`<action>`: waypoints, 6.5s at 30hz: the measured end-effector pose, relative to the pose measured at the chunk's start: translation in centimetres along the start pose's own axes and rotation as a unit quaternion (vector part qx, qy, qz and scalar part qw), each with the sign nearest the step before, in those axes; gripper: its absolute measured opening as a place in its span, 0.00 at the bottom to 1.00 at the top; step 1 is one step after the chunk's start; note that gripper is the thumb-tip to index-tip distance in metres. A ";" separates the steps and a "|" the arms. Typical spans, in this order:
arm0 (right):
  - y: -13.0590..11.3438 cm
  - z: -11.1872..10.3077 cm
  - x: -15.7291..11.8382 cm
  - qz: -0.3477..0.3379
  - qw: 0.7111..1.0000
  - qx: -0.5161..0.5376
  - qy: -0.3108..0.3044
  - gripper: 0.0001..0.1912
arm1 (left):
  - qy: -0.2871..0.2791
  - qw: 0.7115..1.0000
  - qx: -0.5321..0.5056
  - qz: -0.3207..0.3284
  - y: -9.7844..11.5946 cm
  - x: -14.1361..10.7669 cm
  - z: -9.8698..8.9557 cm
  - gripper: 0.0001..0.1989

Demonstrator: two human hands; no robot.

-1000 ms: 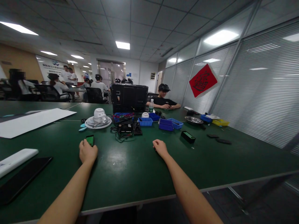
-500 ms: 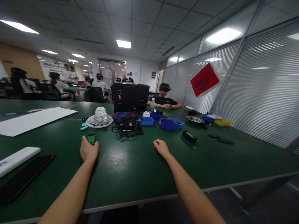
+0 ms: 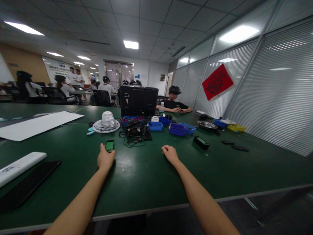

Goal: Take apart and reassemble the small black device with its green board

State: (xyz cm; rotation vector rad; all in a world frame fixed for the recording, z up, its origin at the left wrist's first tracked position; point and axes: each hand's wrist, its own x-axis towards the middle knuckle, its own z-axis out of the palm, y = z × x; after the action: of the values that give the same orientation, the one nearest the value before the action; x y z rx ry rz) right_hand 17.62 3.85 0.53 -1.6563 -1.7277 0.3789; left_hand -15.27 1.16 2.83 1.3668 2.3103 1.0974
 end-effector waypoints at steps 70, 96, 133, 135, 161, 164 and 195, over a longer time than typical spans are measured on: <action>-1.1 -2.5 0.1 0.184 0.977 -0.104 0.025 0.20 | -0.316 0.880 -0.197 0.295 2.1 -5.4 4.3 0.33; 0.6 -4.4 0.4 0.250 0.949 -0.192 -0.004 0.26 | -0.324 0.883 -0.184 0.285 1.9 -5.2 4.5 0.33; -3.2 -0.8 -1.9 -0.067 0.932 -0.350 0.069 0.22 | -0.311 0.896 -0.131 0.290 2.2 -5.4 4.2 0.31; -3.6 -0.5 -2.1 -0.090 0.920 -0.375 0.066 0.19 | -0.304 0.904 -0.094 0.284 2.5 -5.4 4.4 0.28; 0.7 -4.0 0.1 0.201 0.955 -0.220 -0.019 0.27 | -0.112 0.914 -0.076 0.383 9.3 -10.4 13.0 0.07; 0.2 -3.7 -0.2 0.181 0.958 -0.223 -0.016 0.23 | -0.112 0.913 -0.085 0.383 9.0 -10.0 12.8 0.05; -1.1 -2.7 -1.3 0.077 0.958 -0.274 0.032 0.28 | -0.190 0.911 -0.091 0.355 9.4 -10.5 11.8 0.11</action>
State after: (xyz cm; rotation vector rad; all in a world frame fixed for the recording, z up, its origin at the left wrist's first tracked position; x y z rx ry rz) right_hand 18.51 1.73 2.77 -2.1732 -1.7575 -0.1004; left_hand 2.84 0.75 -0.28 2.1821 1.4136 1.0455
